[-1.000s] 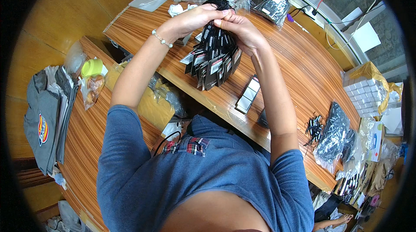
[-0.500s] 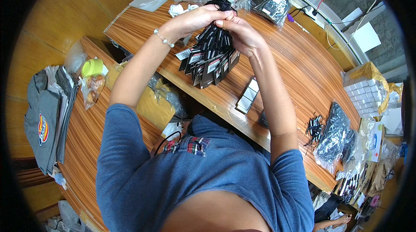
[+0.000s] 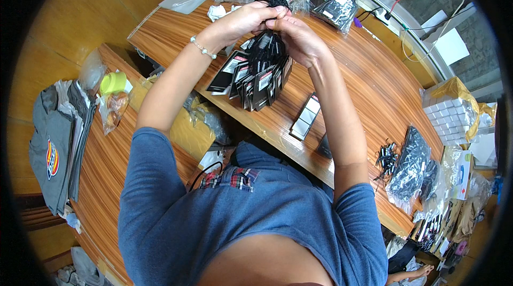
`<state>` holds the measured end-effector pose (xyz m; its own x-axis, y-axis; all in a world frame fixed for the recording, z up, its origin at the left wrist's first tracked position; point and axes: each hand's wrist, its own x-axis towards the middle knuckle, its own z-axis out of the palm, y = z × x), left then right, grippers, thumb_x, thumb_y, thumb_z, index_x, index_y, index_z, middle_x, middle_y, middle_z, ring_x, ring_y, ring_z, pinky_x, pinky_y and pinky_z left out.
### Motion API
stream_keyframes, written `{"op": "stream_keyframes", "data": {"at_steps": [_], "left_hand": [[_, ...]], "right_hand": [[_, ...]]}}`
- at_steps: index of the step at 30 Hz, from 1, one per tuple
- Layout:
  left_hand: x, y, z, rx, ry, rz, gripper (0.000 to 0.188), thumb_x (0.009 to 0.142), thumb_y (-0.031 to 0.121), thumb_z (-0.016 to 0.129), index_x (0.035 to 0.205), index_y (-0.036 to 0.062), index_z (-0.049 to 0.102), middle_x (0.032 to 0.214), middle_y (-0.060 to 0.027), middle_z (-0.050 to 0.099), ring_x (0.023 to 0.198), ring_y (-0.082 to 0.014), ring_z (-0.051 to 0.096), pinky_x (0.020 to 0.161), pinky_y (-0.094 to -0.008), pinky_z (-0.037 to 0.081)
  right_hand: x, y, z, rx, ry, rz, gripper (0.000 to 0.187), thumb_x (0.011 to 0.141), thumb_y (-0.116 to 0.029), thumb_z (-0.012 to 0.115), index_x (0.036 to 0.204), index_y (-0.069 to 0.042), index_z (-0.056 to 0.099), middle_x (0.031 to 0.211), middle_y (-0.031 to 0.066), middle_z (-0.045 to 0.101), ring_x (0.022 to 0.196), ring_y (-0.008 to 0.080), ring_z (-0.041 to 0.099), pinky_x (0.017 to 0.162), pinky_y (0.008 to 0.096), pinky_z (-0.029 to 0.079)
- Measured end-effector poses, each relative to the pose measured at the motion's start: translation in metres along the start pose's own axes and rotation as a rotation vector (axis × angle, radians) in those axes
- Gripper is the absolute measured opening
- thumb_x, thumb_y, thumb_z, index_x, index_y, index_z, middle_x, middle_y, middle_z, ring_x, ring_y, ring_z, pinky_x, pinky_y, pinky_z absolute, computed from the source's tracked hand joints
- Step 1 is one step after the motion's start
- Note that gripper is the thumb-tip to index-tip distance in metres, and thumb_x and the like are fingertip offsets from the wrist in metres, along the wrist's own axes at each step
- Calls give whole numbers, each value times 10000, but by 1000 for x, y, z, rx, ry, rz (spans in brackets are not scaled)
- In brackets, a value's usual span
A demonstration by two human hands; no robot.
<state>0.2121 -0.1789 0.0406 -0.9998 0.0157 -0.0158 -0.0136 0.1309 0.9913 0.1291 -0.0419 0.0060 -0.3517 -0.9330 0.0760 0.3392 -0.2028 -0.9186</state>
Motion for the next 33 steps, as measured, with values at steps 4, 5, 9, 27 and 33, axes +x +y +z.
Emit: {"op": "stream_keyframes", "data": {"at_steps": [4, 5, 9, 27, 33], "left_hand": [[-2, 11, 8, 228, 146, 25, 299, 882, 356, 523, 801, 74, 582, 646, 50, 462, 560, -25, 391, 510, -185, 321], [-2, 11, 9, 215, 130, 34, 303, 884, 353, 519, 793, 71, 579, 645, 43, 472, 565, -31, 409, 517, -189, 334], [-2, 12, 8, 147, 54, 51, 318, 893, 345, 505, 774, 58, 573, 640, 20, 506, 568, -59, 473, 541, -203, 376], [5, -23, -17, -1019, -43, 263, 148, 902, 169, 484, 968, 37, 498, 1032, -102, 523, 1099, -254, 485, 933, -438, 408], [-3, -22, -25, -916, -42, 250, 164, 900, 167, 498, 1000, 37, 515, 1076, -116, 517, 1116, -253, 474, 971, -424, 396]], "right_hand": [[-2, -4, 1, -18, -40, -62, 124, 823, -141, 592, 886, -37, 615, 835, 47, 639, 833, 122, 565, 812, 255, 407], [-2, -5, -1, -10, -62, -53, 126, 828, -149, 590, 884, -39, 613, 830, 47, 638, 827, 121, 565, 806, 254, 410], [-2, -6, -4, -37, -127, -76, 131, 851, -171, 578, 876, -44, 603, 810, 44, 634, 800, 113, 564, 775, 245, 426], [-2, 2, 5, -358, 110, -129, 203, 879, -160, 417, 936, 0, 529, 793, 80, 618, 752, 144, 606, 712, 244, 481], [-5, -3, 11, -274, 54, -81, 185, 890, -160, 414, 951, -7, 500, 820, 100, 620, 742, 149, 604, 702, 245, 481]]}}
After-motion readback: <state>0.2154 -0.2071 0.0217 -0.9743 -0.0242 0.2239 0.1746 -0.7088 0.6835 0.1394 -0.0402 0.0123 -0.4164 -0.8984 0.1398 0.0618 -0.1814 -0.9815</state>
